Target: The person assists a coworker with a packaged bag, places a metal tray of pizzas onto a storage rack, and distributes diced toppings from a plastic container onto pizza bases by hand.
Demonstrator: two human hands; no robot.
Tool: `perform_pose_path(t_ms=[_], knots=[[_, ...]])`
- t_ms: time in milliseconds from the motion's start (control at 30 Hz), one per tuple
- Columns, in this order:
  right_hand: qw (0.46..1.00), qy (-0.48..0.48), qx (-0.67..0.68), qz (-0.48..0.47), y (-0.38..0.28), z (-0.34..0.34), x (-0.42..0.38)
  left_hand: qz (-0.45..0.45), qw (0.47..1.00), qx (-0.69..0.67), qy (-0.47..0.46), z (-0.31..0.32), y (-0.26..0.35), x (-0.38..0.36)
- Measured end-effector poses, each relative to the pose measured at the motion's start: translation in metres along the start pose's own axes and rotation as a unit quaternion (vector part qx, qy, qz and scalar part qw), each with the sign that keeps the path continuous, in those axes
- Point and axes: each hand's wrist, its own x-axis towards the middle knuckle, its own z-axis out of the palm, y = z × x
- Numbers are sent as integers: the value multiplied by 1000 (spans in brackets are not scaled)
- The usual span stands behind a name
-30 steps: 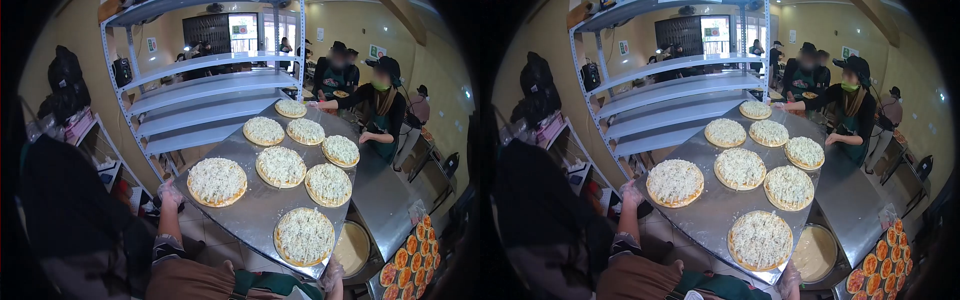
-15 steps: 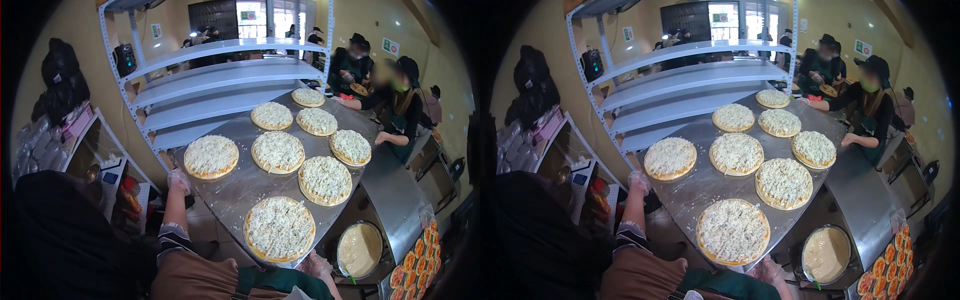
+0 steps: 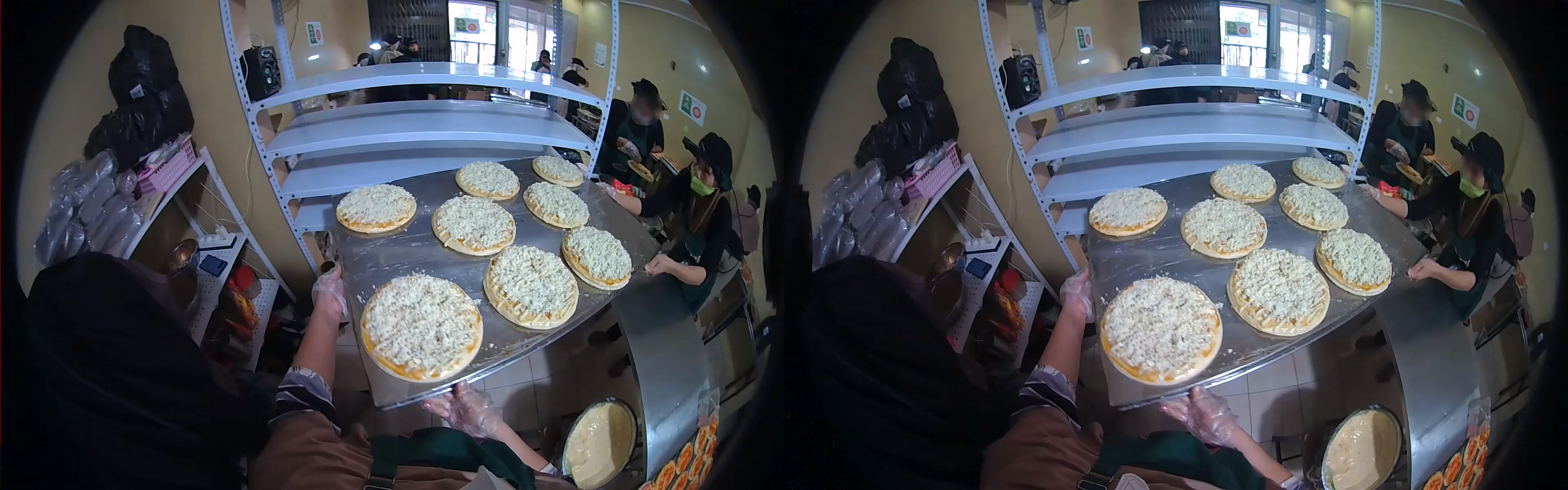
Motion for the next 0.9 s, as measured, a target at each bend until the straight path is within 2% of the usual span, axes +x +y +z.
perform_pose_path(t_ms=[33,67,133,167,200,267,300,333,400,433,533,567,600,667,700,733,833,900], knots=[[999,-27,-15,-9,0,6,-1,-17,1000,0,2,20,4,-35],[999,-34,-15,-8,-5,7,2,-11,1000,2,3,18,0,-33],[998,-67,0,6,-6,7,12,161,975,151,10,4,-10,-28],[996,-85,-18,2,-4,7,18,129,984,125,1,22,-4,-60],[996,-88,-13,-3,-2,11,28,131,983,132,-2,22,2,-55],[982,-169,-81,-2,-2,5,44,183,948,256,52,10,0,-50],[970,-223,-88,35,-1,-4,59,188,945,263,51,5,1,-46],[969,-229,-86,32,-2,-15,67,205,931,295,58,2,2,-43],[955,-223,-61,187,-11,-23,81,237,900,360,69,-5,4,-33],[912,-307,-194,189,-26,-22,89,240,885,393,70,-7,6,-28],[907,-352,-175,152,-56,-26,73,248,831,489,94,-11,8,-21],[913,-338,-173,149,-55,-41,72,185,716,665,106,10,17,-35],[917,-333,-164,147,-57,-56,66,178,713,670,100,5,13,-34],[941,-238,-197,139,-77,-73,59,279,722,633,17,-18,9,-9],[953,-212,-177,121,-84,-76,47,341,728,590,-73,-34,8,7],[957,-202,-170,118,-92,-77,39,333,730,590,-84,-46,-1,25],[985,-78,-127,87,-99,-86,28,331,760,550,-100,-18,-16,28],[987,-59,-131,68,-103,-84,35,338,777,518,-118,-2,-26,38]])
